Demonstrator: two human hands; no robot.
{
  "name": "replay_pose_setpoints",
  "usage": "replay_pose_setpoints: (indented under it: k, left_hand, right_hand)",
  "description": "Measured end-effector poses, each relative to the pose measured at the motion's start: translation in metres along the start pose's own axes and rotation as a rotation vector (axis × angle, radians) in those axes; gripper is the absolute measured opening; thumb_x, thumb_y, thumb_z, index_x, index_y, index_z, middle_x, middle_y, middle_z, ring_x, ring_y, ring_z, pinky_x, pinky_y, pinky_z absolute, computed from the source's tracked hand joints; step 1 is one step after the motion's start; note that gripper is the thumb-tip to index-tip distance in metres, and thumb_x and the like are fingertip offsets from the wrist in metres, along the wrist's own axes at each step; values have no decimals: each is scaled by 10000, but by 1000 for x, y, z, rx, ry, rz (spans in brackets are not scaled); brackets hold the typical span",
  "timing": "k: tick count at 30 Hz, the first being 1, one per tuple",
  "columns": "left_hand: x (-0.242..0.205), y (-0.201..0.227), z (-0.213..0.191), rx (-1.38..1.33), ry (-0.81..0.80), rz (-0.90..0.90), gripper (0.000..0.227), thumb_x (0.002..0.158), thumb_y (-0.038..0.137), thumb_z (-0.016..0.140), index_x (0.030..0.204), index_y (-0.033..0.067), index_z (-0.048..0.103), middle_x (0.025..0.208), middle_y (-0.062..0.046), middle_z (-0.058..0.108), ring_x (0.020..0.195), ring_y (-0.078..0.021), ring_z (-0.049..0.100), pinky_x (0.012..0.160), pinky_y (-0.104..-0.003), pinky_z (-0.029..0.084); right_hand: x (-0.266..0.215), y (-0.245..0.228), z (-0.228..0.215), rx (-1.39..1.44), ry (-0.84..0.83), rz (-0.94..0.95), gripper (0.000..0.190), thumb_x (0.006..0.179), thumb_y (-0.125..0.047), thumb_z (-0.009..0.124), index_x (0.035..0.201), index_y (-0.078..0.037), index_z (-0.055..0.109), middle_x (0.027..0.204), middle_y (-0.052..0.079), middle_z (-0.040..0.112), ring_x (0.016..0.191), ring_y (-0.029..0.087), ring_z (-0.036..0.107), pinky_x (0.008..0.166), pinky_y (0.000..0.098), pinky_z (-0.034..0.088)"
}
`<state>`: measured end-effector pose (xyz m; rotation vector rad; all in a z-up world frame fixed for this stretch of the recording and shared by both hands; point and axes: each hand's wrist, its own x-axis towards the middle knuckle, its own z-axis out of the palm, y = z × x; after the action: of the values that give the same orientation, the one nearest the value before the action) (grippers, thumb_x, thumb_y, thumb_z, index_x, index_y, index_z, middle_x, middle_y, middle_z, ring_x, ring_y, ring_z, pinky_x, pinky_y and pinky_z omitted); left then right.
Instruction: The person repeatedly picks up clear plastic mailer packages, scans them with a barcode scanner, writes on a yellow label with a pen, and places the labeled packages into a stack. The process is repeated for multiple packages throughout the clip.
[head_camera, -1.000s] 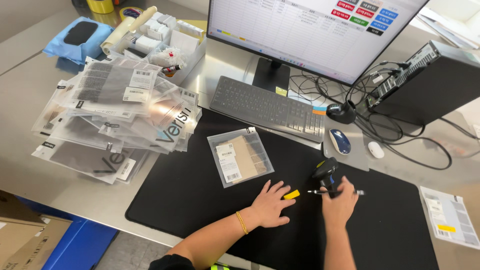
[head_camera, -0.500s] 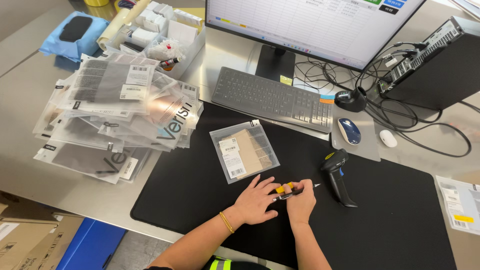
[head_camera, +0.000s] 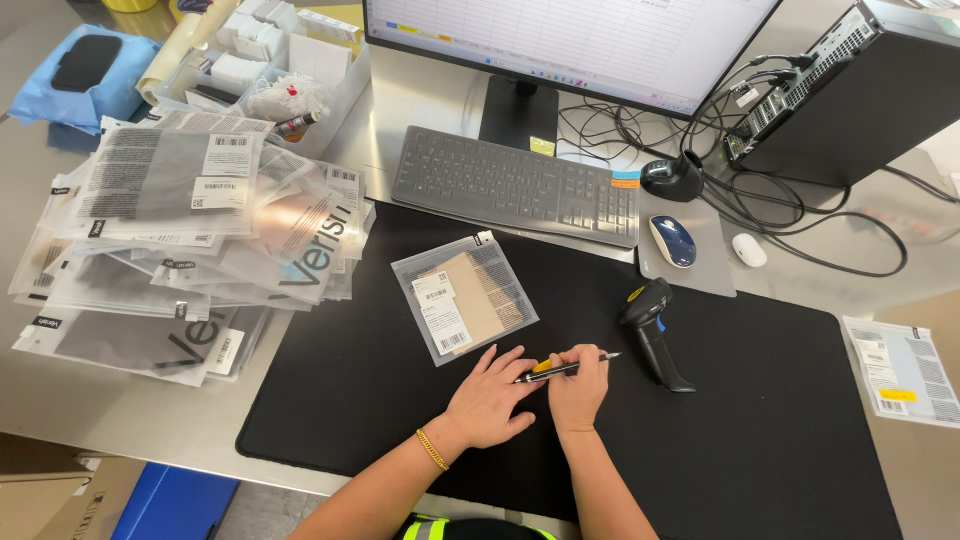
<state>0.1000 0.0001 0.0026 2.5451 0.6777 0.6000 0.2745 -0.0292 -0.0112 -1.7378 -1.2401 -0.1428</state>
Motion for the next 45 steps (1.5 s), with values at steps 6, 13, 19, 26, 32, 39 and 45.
replay_pose_setpoints:
  k: [6, 13, 19, 26, 32, 39, 45]
  left_hand:
    - [-6, -7, -4, -8, 27, -11, 547, 835, 335, 731, 1332, 120, 655, 1449, -111, 514, 1472, -348, 361, 1222, -563, 225]
    - [3, -2, -15, 53, 29, 8, 583, 810, 364, 732, 1351, 167, 642, 1480, -128, 492, 1456, -368, 348, 1192, -592, 213]
    - [-5, -4, -1, 63, -15, -8, 611, 820, 389, 722, 1379, 166, 615, 1503, -111, 491, 1469, -347, 350, 1210, -583, 223]
    - [-3, -1, -7, 49, -33, -44, 616, 820, 379, 729, 1390, 183, 605, 1503, -100, 484, 1481, -327, 332, 1223, -584, 211]
    - [-2, -4, -6, 63, -16, -39, 621, 812, 382, 736, 1386, 184, 604, 1478, -109, 481, 1471, -327, 343, 1219, -587, 215]
    - [-3, -3, -6, 55, -15, -42, 627, 806, 375, 739, 1381, 162, 607, 1461, -106, 491, 1470, -323, 349, 1224, -581, 215]
    - [-2, -2, -5, 56, -19, -51, 620, 806, 372, 739, 1374, 161, 606, 1441, -107, 499, 1463, -320, 358, 1225, -577, 218]
  right_hand:
    - [4, 27, -10, 769, -139, 228, 174, 1037, -229, 490, 948, -96, 559, 871, 36, 699, 807, 129, 607, 782, 271, 510]
    - [10, 47, -2, 746, -372, 279, 292, 1061, -166, 513, 976, 8, 731, 790, 65, 659, 688, 87, 523, 632, 243, 401]
    - [2, 67, -9, 788, -521, 376, 86, 890, 50, 608, 931, -25, 610, 825, 58, 704, 722, 84, 644, 643, 220, 484]
    - [5, 57, -9, 738, -548, 177, 123, 933, 53, 627, 859, -27, 571, 838, 73, 698, 769, 91, 649, 746, 223, 522]
    - [10, 41, -8, 675, -348, 266, 70, 998, 8, 551, 968, -27, 604, 855, 66, 709, 726, 75, 608, 702, 213, 496]
    - [9, 26, -7, 458, -263, 177, 179, 1108, -113, 498, 1146, -13, 642, 985, 81, 748, 813, 70, 612, 769, 223, 515]
    - [4, 31, -11, 499, -262, 155, 185, 1099, -130, 511, 1170, -9, 632, 1022, 80, 740, 855, 92, 632, 781, 232, 509]
